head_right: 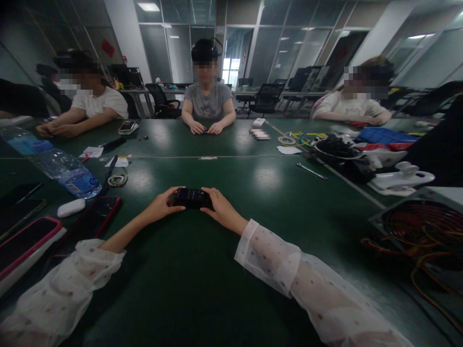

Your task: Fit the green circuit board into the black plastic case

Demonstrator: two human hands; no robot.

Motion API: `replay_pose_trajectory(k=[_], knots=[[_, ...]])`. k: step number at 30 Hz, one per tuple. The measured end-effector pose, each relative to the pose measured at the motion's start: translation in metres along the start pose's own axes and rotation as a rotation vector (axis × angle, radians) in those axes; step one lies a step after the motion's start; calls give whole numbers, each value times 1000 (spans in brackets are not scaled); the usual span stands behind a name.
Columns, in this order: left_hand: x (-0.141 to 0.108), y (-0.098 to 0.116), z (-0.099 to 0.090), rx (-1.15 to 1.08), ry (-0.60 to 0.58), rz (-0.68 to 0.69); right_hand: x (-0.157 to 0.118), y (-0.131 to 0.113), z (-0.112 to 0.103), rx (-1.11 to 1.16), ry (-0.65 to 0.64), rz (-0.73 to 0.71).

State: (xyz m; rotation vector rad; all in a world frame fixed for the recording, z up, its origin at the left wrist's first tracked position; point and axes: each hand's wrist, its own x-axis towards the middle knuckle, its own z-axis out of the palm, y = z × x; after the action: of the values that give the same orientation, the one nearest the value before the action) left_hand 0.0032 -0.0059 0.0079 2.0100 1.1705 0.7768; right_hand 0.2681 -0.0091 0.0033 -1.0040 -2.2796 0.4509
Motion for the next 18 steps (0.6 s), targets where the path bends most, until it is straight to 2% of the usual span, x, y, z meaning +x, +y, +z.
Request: replay_pose_trajectory(k=[18], knots=[[-1,4,-1,-23,-1,-25,0,0,-1,11,-22,26]])
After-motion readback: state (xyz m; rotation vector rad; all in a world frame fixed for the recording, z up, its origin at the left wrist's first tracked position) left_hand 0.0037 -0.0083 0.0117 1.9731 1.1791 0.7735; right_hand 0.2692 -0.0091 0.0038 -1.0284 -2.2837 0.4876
